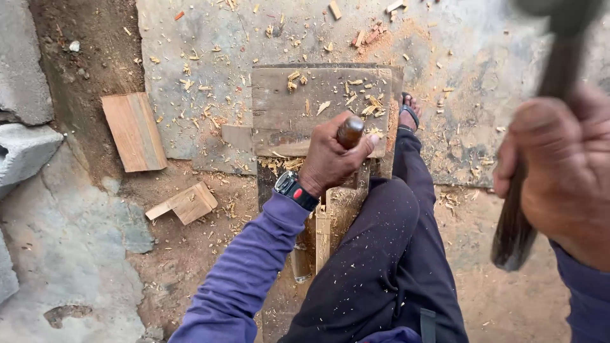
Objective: The person sits on the ground and uses a chisel and hammer to carve a piece of wood clamped to a wooden workbench. They repeatedly strike the chisel to remove wood shavings, occasionally adjusting the chisel's position.
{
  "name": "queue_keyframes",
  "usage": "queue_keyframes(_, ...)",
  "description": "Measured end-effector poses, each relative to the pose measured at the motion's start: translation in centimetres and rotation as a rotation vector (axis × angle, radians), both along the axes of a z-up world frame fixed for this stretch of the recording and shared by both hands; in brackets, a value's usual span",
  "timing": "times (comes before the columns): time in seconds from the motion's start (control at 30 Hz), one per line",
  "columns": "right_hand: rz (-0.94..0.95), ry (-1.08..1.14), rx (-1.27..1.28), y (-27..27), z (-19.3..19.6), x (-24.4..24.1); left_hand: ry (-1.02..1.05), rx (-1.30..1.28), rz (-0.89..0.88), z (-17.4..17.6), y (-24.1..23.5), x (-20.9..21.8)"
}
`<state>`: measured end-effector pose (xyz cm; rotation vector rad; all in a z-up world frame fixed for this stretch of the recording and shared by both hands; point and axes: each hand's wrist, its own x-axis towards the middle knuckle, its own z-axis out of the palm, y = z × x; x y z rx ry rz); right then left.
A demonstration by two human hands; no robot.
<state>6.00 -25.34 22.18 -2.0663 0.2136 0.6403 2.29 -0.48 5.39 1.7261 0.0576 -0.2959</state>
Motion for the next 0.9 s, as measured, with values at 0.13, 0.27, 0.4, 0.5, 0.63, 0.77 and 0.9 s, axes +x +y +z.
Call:
queue_keyframes(0.13, -0.481, 0.536, 0.565, 1.5, -5.3, -2.0, -0.154, 0.022, -0.012, -1.2, 0.1, -0.4)
queue_keyframes(0.27, 0.509, 0.454, -0.490, 6.0, -0.7, 2.0, 0.146, -0.034, 0.017, 0.0, -0.2, -0.5)
queue_keyframes(0.4, -0.206, 0.253, -0.030, -0.1, -4.2, 3.9, 0.020, -0.068, 0.020, -1.6, 0.1, -0.7)
queue_keyframes(0.5, -0.068, 0.021, 0.283, -0.1, -5.7, 2.7, 0.016, -0.049, 0.063, -1.1, 0.2, -0.7)
queue_keyframes(0.63, 0.461, 0.297, -0.286, 7.2, -1.6, 3.4, 0.205, -0.315, 0.142, -0.2, -0.3, 0.0)
queue_keyframes(0.77, 0.299, 0.380, -0.115, 1.4, -2.7, 7.5, 0.192, -0.075, 0.120, -1.8, 0.3, -0.4)
queue_keyframes(0.9, -0.205, 0.208, 0.410, -2.2, -11.5, 5.2, 0.145, -0.002, 0.095, -3.7, 0.2, -0.8)
